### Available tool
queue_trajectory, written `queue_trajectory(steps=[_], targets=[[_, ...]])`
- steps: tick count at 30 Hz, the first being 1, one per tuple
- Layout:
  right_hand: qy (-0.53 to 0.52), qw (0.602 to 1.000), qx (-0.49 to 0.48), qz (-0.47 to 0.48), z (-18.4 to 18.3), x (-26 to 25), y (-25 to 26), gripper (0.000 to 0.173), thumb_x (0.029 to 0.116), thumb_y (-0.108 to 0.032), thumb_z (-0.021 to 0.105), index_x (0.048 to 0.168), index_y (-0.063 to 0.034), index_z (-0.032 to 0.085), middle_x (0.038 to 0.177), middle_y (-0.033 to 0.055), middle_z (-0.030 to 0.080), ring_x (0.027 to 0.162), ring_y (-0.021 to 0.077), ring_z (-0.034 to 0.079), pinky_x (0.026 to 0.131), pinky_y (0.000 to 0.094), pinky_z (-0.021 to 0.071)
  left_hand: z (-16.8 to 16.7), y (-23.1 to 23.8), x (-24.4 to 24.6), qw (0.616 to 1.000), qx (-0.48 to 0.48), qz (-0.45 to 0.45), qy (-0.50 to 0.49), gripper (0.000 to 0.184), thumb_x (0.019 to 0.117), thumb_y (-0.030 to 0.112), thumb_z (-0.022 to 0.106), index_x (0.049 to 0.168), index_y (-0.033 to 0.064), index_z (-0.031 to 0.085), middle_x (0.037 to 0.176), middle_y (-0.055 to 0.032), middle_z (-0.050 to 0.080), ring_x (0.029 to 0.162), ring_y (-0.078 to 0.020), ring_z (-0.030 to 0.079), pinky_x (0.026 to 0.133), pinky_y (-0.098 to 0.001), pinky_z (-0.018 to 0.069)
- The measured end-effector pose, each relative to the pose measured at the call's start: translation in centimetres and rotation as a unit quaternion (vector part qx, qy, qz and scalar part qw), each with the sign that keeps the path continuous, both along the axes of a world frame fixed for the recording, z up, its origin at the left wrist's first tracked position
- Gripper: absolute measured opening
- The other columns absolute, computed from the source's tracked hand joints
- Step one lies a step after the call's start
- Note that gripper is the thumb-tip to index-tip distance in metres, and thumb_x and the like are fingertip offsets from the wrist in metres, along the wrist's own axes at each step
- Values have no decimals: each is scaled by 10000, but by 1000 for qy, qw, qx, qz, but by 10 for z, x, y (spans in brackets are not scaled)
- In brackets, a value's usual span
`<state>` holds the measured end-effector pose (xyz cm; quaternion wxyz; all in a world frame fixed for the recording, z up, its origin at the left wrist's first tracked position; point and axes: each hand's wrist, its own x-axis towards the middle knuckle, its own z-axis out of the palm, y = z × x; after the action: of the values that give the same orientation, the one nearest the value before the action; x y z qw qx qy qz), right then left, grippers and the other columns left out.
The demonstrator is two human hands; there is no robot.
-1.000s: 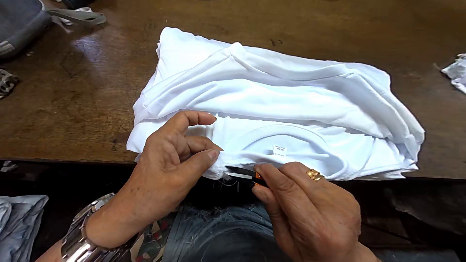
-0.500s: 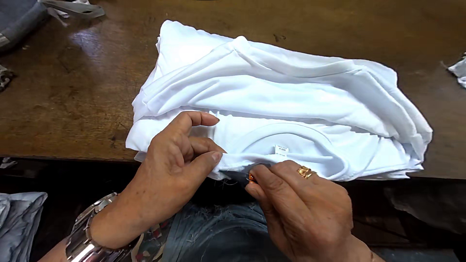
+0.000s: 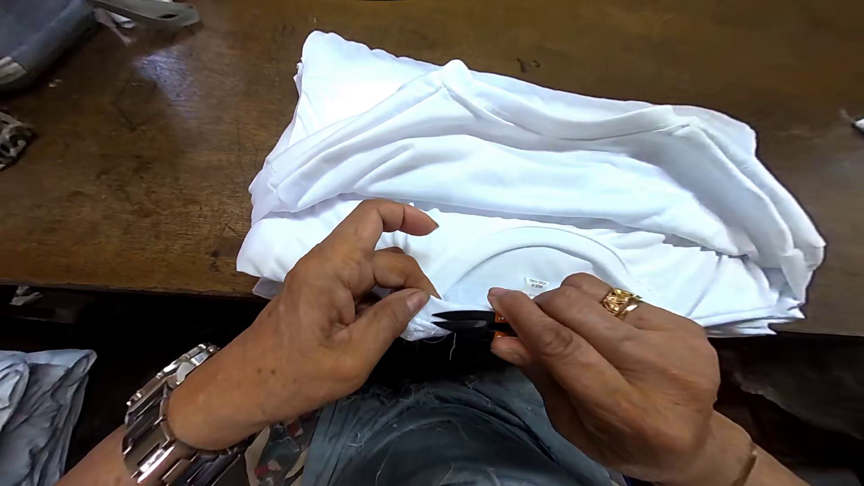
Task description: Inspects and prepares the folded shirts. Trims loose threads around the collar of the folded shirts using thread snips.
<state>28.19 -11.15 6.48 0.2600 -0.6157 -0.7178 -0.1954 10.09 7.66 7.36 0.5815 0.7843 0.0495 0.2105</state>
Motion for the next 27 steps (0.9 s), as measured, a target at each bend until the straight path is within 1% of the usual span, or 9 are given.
queue_trajectory(steps=[3, 9, 15, 17, 19, 21, 22, 23, 27], targets=[[5, 1000, 3, 6, 0, 0, 1, 291, 1049, -211, 549, 1171, 4, 702, 790, 81, 553, 688, 197, 483, 584, 320, 367, 0, 1, 0, 1000, -4, -7, -1, 458, 961, 0, 586, 1394, 31, 442, 913, -11, 711, 721, -96, 677, 606, -191, 579], [-2, 1000, 6, 4, -3, -1, 4, 295, 1048, -212, 551, 1168, 4, 712, 805, 89, 586, 696, 201, 502, 583, 319, 376, -1, 1, 1, 1000, -1, -7, 4, 447, 960, 15, 582, 1386, 36, 448, 907, -2, 709, 713, -93, 673, 589, -187, 573], [43, 999, -1, 17, -5, 0, 8, 277, 1049, -198, 536, 1086, -4, 730, 779, 69, 595, 689, 174, 520, 575, 300, 380, -4, 2, 1, 1000, -25, -4, 12, 453, 955, -5, 579, 1388, 37, 453, 888, -10, 709, 682, -89, 660, 581, -177, 558], [116, 993, -13, 11, -2, 1, 5, 354, 1087, -257, 456, 1081, -11, 709, 794, 45, 587, 710, 120, 536, 596, 252, 411, -4, 2, 0, 999, -40, 1, 5, 458, 949, -11, 579, 1387, 37, 452, 895, -19, 718, 690, -91, 673, 588, -175, 565], [199, 980, -18, 13, 1, -2, 1, 431, 1098, -393, 430, 1062, -48, 686, 823, 0, 598, 749, 33, 555, 640, 183, 450, -4, 1, -1, 999, -51, 2, 0, 462, 950, -17, 584, 1389, 31, 449, 905, -27, 724, 715, -99, 691, 610, -182, 580], [226, 974, -14, 1, -2, -11, 1, 409, 1010, -483, 607, 991, -81, 683, 801, -19, 624, 727, 16, 573, 624, 181, 464, -4, 0, 0, 999, -46, 4, 1, 458, 953, -8, 588, 1388, 34, 451, 898, -24, 719, 702, -97, 681, 591, -178, 572], [212, 977, -7, -16, -5, -17, 3, 362, 961, -443, 690, 962, -81, 690, 769, -16, 617, 690, 29, 565, 590, 192, 452, -4, 0, 0, 999, -43, 4, 2, 461, 952, -8, 592, 1390, 33, 453, 894, -25, 719, 696, -101, 680, 581, -181, 571], [191, 981, 0, -33, -8, -23, 6, 310, 939, -377, 715, 956, -68, 700, 751, -3, 608, 667, 52, 555, 568, 207, 433, -4, 0, 1, 999, -40, 3, 2, 464, 948, -7, 594, 1389, 34, 455, 892, -23, 719, 693, -99, 678, 579, -181, 569], [150, 988, 15, -37, -10, -31, 18, 170, 963, -153, 618, 975, -24, 728, 737, 29, 584, 652, 103, 529, 547, 230, 394, -2, 1, 1, 1000, -27, 2, 1, 471, 940, 3, 613, 1380, 37, 450, 891, -19, 715, 705, -103, 687, 598, -188, 584]])
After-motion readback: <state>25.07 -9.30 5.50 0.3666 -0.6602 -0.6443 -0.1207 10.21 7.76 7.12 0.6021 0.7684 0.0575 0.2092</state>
